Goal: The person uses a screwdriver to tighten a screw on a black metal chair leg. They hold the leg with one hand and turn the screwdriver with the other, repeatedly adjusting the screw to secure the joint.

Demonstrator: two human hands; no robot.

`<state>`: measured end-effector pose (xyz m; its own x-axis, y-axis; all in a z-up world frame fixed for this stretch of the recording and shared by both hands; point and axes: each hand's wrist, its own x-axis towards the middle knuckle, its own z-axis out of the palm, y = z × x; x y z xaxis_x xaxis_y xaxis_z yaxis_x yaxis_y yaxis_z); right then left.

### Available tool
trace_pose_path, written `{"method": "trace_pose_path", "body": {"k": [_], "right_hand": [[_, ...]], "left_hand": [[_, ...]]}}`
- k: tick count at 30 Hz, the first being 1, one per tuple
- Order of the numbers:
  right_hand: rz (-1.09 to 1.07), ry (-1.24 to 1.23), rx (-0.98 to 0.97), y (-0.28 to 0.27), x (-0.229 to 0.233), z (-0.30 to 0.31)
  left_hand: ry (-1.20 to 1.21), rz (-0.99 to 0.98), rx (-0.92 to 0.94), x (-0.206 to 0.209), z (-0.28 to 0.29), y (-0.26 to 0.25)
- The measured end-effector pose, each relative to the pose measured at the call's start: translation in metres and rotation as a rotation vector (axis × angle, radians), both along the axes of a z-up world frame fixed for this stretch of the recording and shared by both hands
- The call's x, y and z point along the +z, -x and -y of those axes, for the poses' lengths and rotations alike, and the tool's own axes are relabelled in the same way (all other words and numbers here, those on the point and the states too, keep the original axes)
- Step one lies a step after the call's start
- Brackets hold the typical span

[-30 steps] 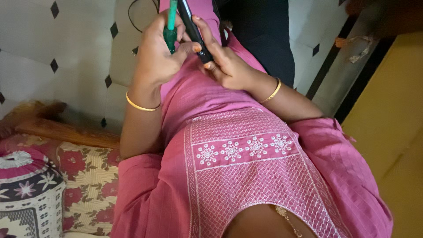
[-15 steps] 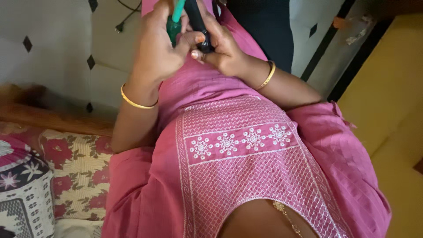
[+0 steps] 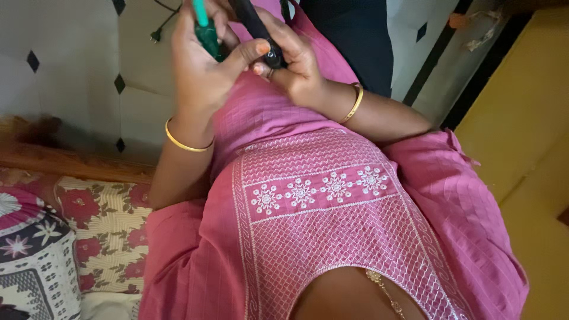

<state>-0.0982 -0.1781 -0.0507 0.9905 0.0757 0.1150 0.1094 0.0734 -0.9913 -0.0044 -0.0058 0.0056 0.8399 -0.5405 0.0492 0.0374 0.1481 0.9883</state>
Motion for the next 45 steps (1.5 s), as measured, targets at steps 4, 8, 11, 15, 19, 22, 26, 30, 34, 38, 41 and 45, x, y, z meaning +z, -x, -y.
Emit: {"method": "trace_pose_path", "body": {"k": [4, 8, 11, 15, 19, 22, 26, 30, 34, 38, 41, 45], "right_hand": [[-0.027, -0.067, 0.041, 0.001, 0.008, -0.004], [0.078, 0.014, -0.037, -0.002, 0.002, -0.009], [-0.017, -0.11, -0.012, -0.003, -0.007, -0.011], [-0.109, -0.225, 0.003, -0.007, -0.012, -0.011], [-0.162, -0.203, -0.012, -0.008, -0.011, -0.012], [-0.154, -0.151, 0.007, -0.009, -0.013, -0.013], [-0.114, -0.187, 0.022, -0.008, -0.019, -0.01], [-0.029, -0.045, -0.003, -0.011, -0.019, -0.014], [0.017, -0.108, 0.049, -0.021, -0.013, -0.032], [-0.026, -0.189, 0.079, -0.025, 0.002, -0.035], [-0.035, -0.232, 0.089, -0.021, 0.009, -0.035], [0.079, -0.244, 0.088, -0.026, 0.021, -0.035]], "left_hand": [[0.002, -0.171, -0.024, 0.003, -0.003, -0.002], [-0.057, -0.037, -0.056, 0.001, -0.004, -0.003], [-0.059, 0.059, -0.037, -0.004, -0.005, 0.001], [-0.155, 0.212, -0.031, -0.01, -0.006, -0.002], [-0.154, 0.13, -0.086, -0.017, -0.006, -0.007], [-0.11, 0.04, -0.127, -0.016, -0.007, -0.01], [-0.094, 0.088, -0.098, -0.007, -0.008, -0.003], [-0.086, 0.187, -0.063, 0.007, -0.018, 0.0], [-0.215, 0.299, 0.023, 0.021, -0.034, -0.001], [-0.146, 0.0, -0.013, 0.026, -0.042, -0.001], [-0.017, 0.073, -0.033, 0.021, -0.046, 0.004], [-0.177, 0.429, 0.088, 0.023, -0.045, 0.01]]}}
